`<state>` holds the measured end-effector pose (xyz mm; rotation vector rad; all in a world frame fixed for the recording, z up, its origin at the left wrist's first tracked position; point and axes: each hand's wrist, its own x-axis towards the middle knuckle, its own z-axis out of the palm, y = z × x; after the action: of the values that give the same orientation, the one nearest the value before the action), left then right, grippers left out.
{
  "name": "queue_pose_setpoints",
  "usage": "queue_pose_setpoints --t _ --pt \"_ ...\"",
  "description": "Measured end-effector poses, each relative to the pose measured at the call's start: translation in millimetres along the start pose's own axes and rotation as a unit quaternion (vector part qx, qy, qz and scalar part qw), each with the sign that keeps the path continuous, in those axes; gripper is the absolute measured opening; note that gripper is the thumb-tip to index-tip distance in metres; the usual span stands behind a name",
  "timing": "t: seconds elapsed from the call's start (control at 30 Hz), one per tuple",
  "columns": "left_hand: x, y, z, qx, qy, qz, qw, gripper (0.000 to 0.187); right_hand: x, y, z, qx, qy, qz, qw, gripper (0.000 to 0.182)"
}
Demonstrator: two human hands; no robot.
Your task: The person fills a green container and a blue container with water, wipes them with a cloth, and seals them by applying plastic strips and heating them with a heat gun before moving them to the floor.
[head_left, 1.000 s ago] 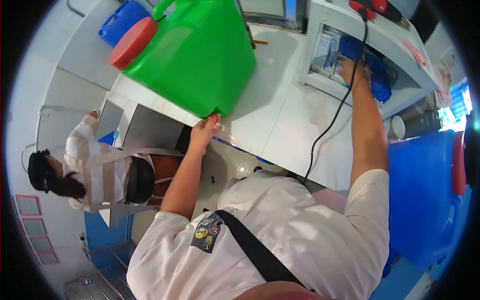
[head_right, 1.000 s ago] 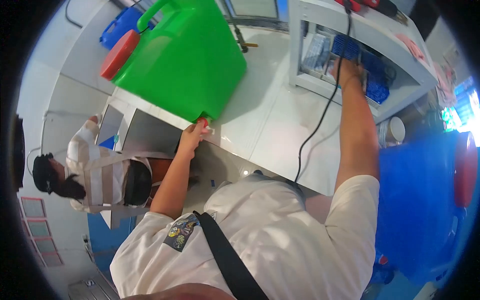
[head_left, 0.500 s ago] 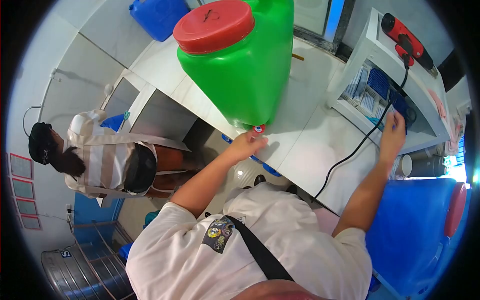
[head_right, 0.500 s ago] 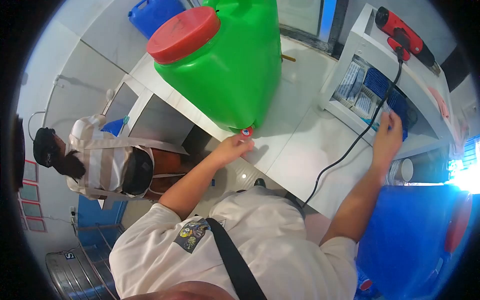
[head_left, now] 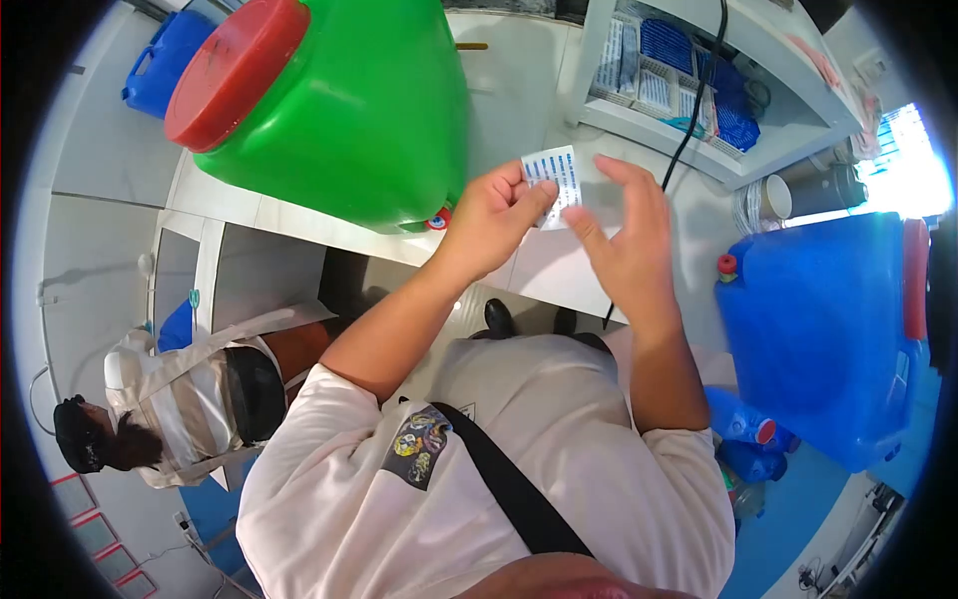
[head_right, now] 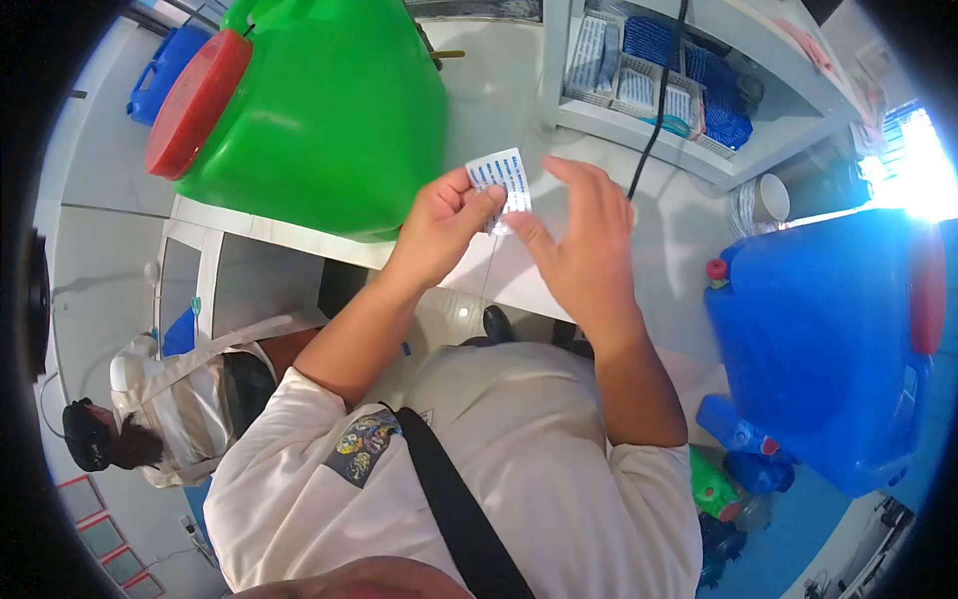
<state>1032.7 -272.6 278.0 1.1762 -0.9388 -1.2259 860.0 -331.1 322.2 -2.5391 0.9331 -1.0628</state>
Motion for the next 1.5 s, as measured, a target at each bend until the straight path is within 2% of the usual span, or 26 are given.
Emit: queue_pose_setpoints --t 0.03,0.07,0.13,0.23,0.33,0.4,0.5,0.63,0.7,0.73,0.77,0.8,0.83,0.9,0.97,1.0,1.03,1.1,1.2,1.23,1.3,1.33,1.4,1.43,1.47,1.5 --pt "-2 -1 6 -0.011 0.014 0.004 1.0 0.021 -4 7 2 0.156 -0.028 0.119 0.98 0.041" --pt "-3 0 12 -0.021 0.028 0.01 0.999 0.016 -7 17 5 0.307 -0.054 0.233 0.921 0.034" --pt "-1 3 24 0.012 0.027 -0.003 1.0 0.013 -8 41 13 0.348 -0.069 0.219 0.909 0.026" --pt "-2 6 40 -0.063 0.032 0.044 0.997 0.019 -9 58 10 0.4 -0.048 0.205 0.892 0.024" --pt "-3 8 42 0.027 0.075 0.125 0.989 0.028 -12 63 0 0.413 0.025 0.119 0.902 0.021" --pt "-5 13 47 0.128 0.082 0.166 0.974 0.028 -14 59 -8 0.55 0.012 0.154 0.821 0.018" --pt "-10 10 72 0.064 0.085 0.104 0.989 0.025 -13 69 -24 0.49 -0.058 0.145 0.858 0.016" --pt "-18 9 95 0.053 0.076 0.127 0.987 0.02 -14 83 -31 0.447 -0.054 0.142 0.881 0.015" --pt "-19 6 93 0.1 0.134 0.193 0.967 0.026 -20 92 -29 0.396 -0.002 0.007 0.918 0.015" --pt "-20 9 89 0.102 0.138 0.192 0.966 0.026 -23 94 -32 0.399 -0.005 0.006 0.917 0.015" --pt "-19 16 80 0.261 0.104 0.304 0.91 0.028 -27 97 -37 0.417 -0.078 -0.033 0.905 0.016" --pt "-19 24 73 0.409 0.063 0.402 0.817 0.031 -28 98 -39 0.43 -0.15 -0.071 0.888 0.017" --pt "-20 35 71 0.474 0.023 0.433 0.766 0.029 -27 95 -39 0.431 -0.15 -0.072 0.887 0.017" --pt "-22 46 78 0.493 0.026 0.435 0.753 0.029 -26 86 -36 0.609 -0.211 0.141 0.751 0.021" --pt "-22 42 84 0.51 0.026 0.44 0.739 0.03 -22 81 -33 0.598 -0.178 0.151 0.766 0.022" --pt "-21 30 86 0.34 0.084 0.368 0.861 0.03 -19 79 -31 0.587 -0.147 0.16 0.78 0.024" --pt "-20 24 89 0.152 0.137 0.277 0.939 0.031 -16 76 -29 0.586 -0.144 0.159 0.781 0.024" --pt "-20 21 88 0.102 0.116 0.249 0.956 0.031 -12 70 -24 0.539 -0.064 0.085 0.836 0.023" --pt "-21 18 78 0.039 0.067 0.191 0.978 0.029 -10 64 -21 0.554 -0.09 0.132 0.817 0.021" --pt "-21 19 76 0.005 0.089 0.156 0.984 0.029 -9 61 -21 0.552 -0.089 0.132 0.818 0.021" --pt "-20 16 72 -0.031 0.105 0.122 0.986 0.029 -7 55 -21 0.419 -0.054 0.127 0.897 0.019" --pt "-19 11 74 0.052 0.162 0.146 0.975 0.028 -7 52 -19 0.416 -0.051 0.128 0.899 0.019" --pt "-19 6 76 0.131 0.207 0.172 0.954 0.028 -9 45 -15 0.131 0.082 -0.023 0.988 0.014" --pt "-21 7 79 0.037 0.168 0.095 0.98 0.027 -10 42 -14 0.123 0.086 -0.02 0.988 0.014" --pt "-22 9 81 -0.057 0.129 0.013 0.99 0.028 -12 39 -12 0.046 0.054 -0.088 0.994 0.015" --pt "-22 13 82 -0.066 0.092 0.002 0.994 0.035 -16 34 -10 -0.029 0.018 -0.154 0.988 0.017"
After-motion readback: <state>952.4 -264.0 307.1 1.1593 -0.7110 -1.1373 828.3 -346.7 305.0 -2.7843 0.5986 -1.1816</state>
